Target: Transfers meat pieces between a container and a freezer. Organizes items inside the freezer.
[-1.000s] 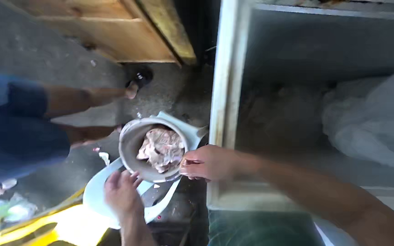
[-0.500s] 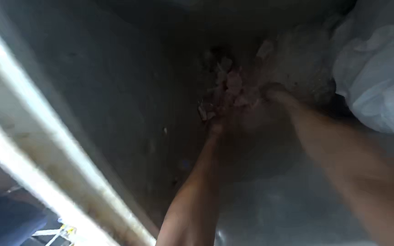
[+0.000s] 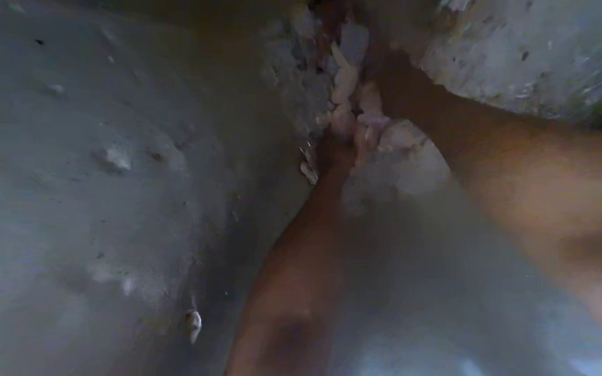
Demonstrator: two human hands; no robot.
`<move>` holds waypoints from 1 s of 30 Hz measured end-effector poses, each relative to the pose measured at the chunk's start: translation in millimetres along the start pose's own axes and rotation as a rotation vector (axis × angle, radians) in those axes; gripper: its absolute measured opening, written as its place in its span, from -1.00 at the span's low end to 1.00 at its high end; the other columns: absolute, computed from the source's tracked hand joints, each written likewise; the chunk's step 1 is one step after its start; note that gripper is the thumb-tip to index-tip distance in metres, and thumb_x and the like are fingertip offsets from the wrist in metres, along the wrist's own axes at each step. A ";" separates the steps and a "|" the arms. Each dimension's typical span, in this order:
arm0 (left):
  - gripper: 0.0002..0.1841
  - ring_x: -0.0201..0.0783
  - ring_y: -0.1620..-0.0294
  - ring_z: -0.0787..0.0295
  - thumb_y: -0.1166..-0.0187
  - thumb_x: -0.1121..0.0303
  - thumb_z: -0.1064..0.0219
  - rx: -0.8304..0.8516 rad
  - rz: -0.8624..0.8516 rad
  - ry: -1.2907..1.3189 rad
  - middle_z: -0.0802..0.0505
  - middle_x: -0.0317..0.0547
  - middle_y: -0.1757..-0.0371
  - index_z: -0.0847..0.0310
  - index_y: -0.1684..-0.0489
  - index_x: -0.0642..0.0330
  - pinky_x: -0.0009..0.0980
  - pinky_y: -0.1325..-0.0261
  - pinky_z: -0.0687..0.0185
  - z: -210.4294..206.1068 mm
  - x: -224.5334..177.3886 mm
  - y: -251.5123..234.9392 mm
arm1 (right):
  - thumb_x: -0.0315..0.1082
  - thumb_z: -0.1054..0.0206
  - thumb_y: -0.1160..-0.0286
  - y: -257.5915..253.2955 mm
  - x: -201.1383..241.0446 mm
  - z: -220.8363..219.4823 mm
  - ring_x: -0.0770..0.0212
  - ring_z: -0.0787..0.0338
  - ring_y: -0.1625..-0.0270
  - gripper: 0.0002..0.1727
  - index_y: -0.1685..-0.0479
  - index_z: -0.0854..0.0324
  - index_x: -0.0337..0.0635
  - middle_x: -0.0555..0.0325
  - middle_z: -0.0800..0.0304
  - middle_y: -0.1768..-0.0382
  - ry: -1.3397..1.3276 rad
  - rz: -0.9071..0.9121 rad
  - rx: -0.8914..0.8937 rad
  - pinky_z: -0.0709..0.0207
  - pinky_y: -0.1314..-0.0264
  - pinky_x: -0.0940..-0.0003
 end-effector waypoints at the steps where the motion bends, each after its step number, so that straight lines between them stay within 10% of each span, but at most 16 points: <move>1: -0.12 0.25 -0.44 -0.64 -0.43 -0.10 -0.47 -0.004 0.033 -0.060 -0.70 0.28 -0.43 -0.29 -0.75 0.15 0.31 -0.42 -0.54 -2.3 2.4 -1.4 | -0.38 -0.54 -0.30 -2.2 -2.7 -5.1 -0.51 -0.24 -0.72 -0.15 -0.73 -0.33 -0.01 -0.36 -0.19 -0.73 0.019 -0.026 0.015 -0.48 -0.39 -0.52; 4: -0.04 0.27 -0.52 -0.56 -0.25 -0.18 -0.57 -0.101 0.065 -0.111 -0.63 0.26 -0.52 -0.34 -0.73 0.01 0.32 -0.43 -0.52 -5.0 -0.3 4.1 | -0.38 -0.65 -0.20 5.6 -15.3 -21.2 -0.52 -0.48 -0.54 -0.14 -0.65 -0.41 -0.07 -0.39 -0.31 -0.64 0.039 -0.032 0.050 -0.61 -0.28 -0.45; 7: -0.21 0.13 -0.51 -0.59 -0.35 0.03 -0.59 -0.071 -0.078 0.024 -0.62 0.19 -0.52 -0.44 -0.61 0.15 0.13 -0.51 -0.54 -14.4 -11.2 15.1 | -0.34 -0.58 -0.29 27.3 -24.9 -32.2 -0.35 -0.27 -0.75 -0.06 -0.81 -0.24 -0.11 -0.19 -0.25 -0.77 0.060 0.081 -0.012 -0.35 -0.65 -0.28; 11: -0.12 0.10 -0.38 -0.71 -0.26 0.21 -0.66 -0.049 -0.069 0.262 -0.70 0.18 -0.42 -0.29 -0.66 0.17 0.14 -0.39 -0.66 -42.7 -12.2 18.1 | -0.25 -0.48 -0.44 59.1 -36.0 -30.5 -0.40 -0.70 -0.36 -0.22 -0.76 -0.35 0.13 -0.27 -0.31 -0.69 -0.010 -0.031 -0.069 -0.69 -0.13 -0.36; 18: -0.24 0.14 -0.34 -0.72 -0.40 0.12 -0.57 0.191 0.056 0.263 -0.73 0.22 -0.37 -0.40 -0.62 0.15 0.20 -0.34 -0.66 -55.4 -14.6 48.2 | -0.26 -0.31 -0.60 72.5 -41.0 -16.7 -0.36 -0.77 -0.26 -0.25 -0.83 -0.23 0.36 -0.20 -0.46 -0.61 -0.124 -0.115 -0.077 -0.66 -0.17 -0.40; 25: -0.33 0.00 0.02 -0.87 -0.52 0.20 -0.51 0.344 0.067 0.631 -0.85 0.16 -0.09 -0.36 -0.61 0.16 0.01 -0.02 -0.85 -33.3 -22.9 199.3 | -0.37 -0.20 -0.68 155.3 -27.1 49.2 -0.03 -0.55 -0.66 -0.36 -0.78 -0.35 0.23 0.17 -0.48 -0.70 -0.314 -0.157 -0.190 -0.44 -0.64 -0.25; 30: -0.38 -0.20 0.26 -0.92 -0.43 0.36 -0.54 0.282 -0.082 0.775 -0.90 -0.02 0.12 -0.43 -0.52 0.14 -0.19 0.18 -0.92 49.4 -47.7 338.9 | -0.23 -0.22 -0.74 262.2 13.5 118.7 -0.43 -0.72 -0.32 -0.50 -0.63 -0.44 -0.06 -0.35 -0.67 -0.38 -0.301 -0.225 -0.219 -0.49 -0.30 -0.56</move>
Point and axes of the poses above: each hand's wrist, its own y-axis away from the middle knuckle, its own z-axis out of the back of the hand, x = y × z, the point moved 8 cm from there along -y, towards the middle knuckle
